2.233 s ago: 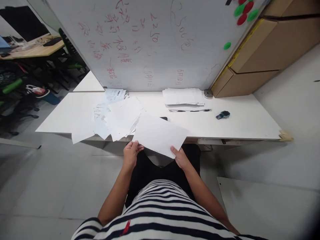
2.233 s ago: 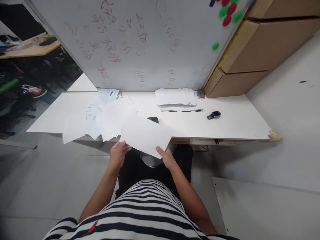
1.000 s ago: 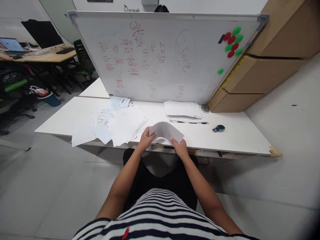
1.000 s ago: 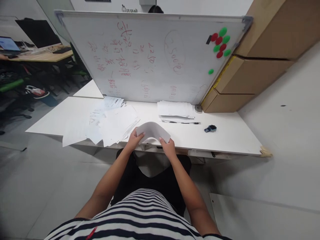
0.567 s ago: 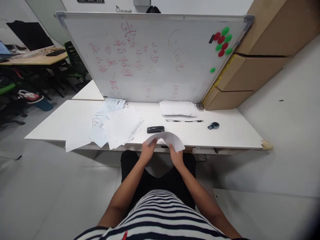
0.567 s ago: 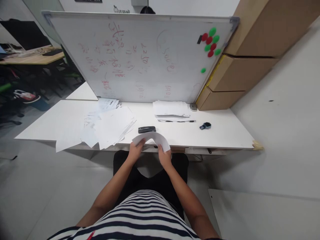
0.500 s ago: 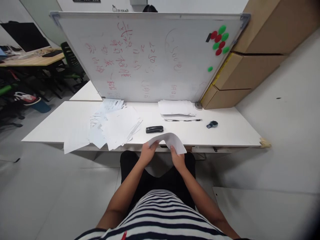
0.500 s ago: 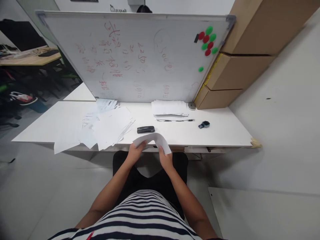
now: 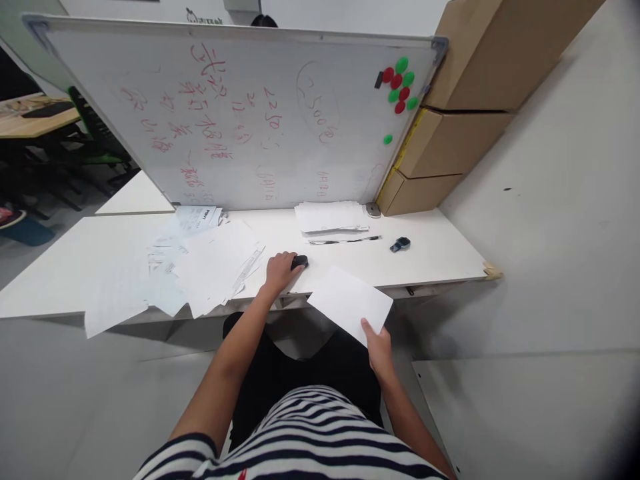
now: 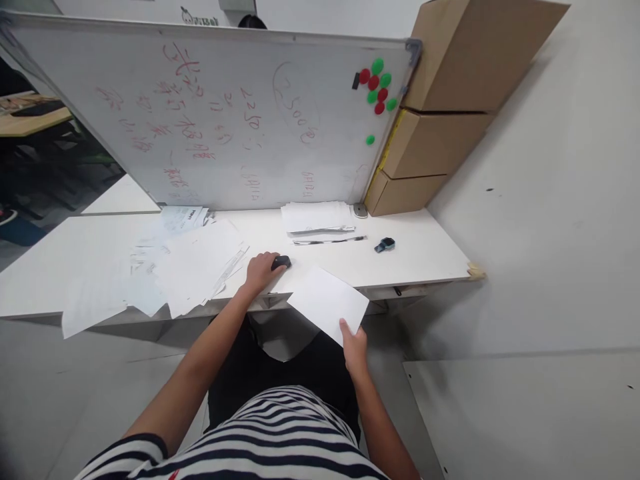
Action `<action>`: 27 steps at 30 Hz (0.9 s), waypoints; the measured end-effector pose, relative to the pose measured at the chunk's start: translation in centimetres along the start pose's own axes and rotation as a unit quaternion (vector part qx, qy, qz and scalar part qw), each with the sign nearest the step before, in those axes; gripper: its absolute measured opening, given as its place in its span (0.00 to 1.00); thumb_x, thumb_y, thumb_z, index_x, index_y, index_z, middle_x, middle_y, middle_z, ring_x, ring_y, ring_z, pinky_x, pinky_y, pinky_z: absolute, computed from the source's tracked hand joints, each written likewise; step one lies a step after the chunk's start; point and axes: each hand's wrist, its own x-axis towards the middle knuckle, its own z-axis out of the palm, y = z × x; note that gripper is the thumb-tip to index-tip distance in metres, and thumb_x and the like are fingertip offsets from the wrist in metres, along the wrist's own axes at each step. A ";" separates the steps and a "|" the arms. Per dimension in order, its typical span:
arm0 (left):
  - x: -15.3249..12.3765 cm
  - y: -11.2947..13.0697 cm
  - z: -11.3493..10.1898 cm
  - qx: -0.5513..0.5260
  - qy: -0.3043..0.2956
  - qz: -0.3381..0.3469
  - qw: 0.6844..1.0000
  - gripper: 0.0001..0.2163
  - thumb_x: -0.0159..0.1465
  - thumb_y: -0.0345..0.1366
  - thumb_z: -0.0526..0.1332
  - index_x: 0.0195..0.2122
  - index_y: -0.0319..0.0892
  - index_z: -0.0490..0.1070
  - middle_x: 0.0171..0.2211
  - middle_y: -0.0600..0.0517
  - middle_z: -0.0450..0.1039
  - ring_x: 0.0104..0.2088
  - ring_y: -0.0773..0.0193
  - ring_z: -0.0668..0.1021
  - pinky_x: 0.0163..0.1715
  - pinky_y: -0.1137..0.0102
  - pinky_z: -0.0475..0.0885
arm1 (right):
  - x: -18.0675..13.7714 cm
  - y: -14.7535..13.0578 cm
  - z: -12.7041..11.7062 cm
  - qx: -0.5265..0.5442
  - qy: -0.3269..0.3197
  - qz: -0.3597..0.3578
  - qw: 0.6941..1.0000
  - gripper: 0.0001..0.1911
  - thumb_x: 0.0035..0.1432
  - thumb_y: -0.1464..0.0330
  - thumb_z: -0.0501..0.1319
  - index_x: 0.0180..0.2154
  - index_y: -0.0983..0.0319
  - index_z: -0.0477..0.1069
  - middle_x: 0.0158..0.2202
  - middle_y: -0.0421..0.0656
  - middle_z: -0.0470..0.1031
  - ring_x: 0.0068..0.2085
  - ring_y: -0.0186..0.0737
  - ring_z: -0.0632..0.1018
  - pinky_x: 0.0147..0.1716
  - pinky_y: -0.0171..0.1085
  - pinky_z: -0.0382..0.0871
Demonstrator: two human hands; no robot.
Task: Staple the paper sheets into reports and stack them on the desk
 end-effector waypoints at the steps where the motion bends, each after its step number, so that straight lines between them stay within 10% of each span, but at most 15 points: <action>1: 0.1 -0.2 0.5 0.011 0.004 0.003 1.000 0.19 0.62 0.50 0.59 0.48 0.44 0.70 0.42 0.45 0.74 0.46 0.50 0.73 0.44 0.60 0.64 | 0.3 -0.2 0.1 0.020 -0.012 0.000 1.000 0.26 0.46 0.55 0.67 0.43 0.67 0.75 0.43 0.51 0.80 0.43 0.50 0.80 0.40 0.42 0.75; 11: -0.6 -1.6 1.8 -0.022 0.060 0.054 0.997 0.20 0.61 0.55 0.59 0.44 0.44 0.71 0.36 0.47 0.73 0.40 0.55 0.73 0.38 0.64 0.62 | 2.1 -2.5 2.0 0.029 -0.092 0.006 0.995 0.25 0.47 0.57 0.68 0.43 0.66 0.74 0.43 0.50 0.79 0.42 0.49 0.80 0.39 0.42 0.75; 27: 0.0 -1.6 0.0 -0.030 -0.064 0.079 0.994 0.20 0.59 0.54 0.61 0.44 0.45 0.70 0.39 0.48 0.73 0.40 0.55 0.73 0.38 0.65 0.63 | 2.6 -2.5 2.5 -0.051 -0.109 -0.008 0.993 0.23 0.46 0.56 0.66 0.40 0.67 0.76 0.39 0.49 0.81 0.38 0.49 0.80 0.34 0.40 0.74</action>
